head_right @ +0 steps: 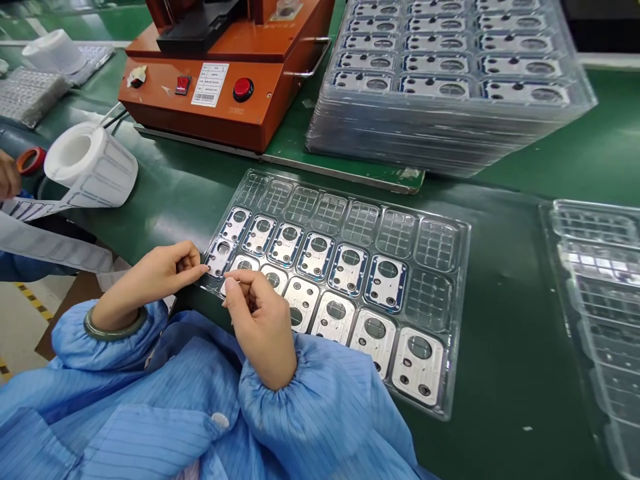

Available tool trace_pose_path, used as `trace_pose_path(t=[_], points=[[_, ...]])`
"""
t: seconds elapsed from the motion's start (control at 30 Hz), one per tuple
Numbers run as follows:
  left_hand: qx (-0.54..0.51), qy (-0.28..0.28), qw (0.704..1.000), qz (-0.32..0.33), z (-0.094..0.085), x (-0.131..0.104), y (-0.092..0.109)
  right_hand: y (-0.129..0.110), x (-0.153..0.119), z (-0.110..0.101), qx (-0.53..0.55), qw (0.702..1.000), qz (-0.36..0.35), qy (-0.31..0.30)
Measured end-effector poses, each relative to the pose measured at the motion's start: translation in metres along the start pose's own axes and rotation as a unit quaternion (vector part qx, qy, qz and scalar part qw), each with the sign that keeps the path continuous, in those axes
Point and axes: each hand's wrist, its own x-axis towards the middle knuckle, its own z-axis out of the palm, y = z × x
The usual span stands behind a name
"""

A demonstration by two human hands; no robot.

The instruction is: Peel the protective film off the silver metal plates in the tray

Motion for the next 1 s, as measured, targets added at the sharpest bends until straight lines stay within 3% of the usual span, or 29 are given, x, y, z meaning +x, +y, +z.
trace_pose_path(t=[0.2, 0.3, 0.43, 0.57, 0.73, 0.87, 1.0], points=[[-0.055, 0.047, 0.997, 0.008, 0.007, 0.0, -0.006, 0.001, 0.001, -0.002, -0.016, 1.0, -0.006, -0.005], [-0.057, 0.059, 0.995, 0.048, 0.008, -0.001, -0.006, 0.002, 0.002, -0.003, -0.028, 1.0, 0.003, -0.004], [0.055, 0.043, 0.991, 0.112, 0.013, -0.004, -0.003, 0.004, 0.004, -0.003, -0.047, 0.999, 0.0, -0.01], [0.137, 0.019, 0.982, 0.126, 0.016, -0.008, -0.001, 0.006, 0.004, -0.003, -0.072, 0.997, -0.012, -0.004], [0.027, 0.016, 0.986, 0.163, 0.01, -0.015, -0.009, 0.007, 0.005, -0.004, -0.073, 0.997, -0.016, -0.002], [-0.095, 0.118, 0.98, 0.132, 0.006, -0.017, -0.021, 0.008, 0.005, -0.004, -0.077, 0.997, -0.013, -0.009], [-0.102, 0.224, 0.964, 0.1, 0.007, -0.016, -0.029, 0.011, 0.004, -0.005, -0.079, 0.997, -0.019, -0.012]])
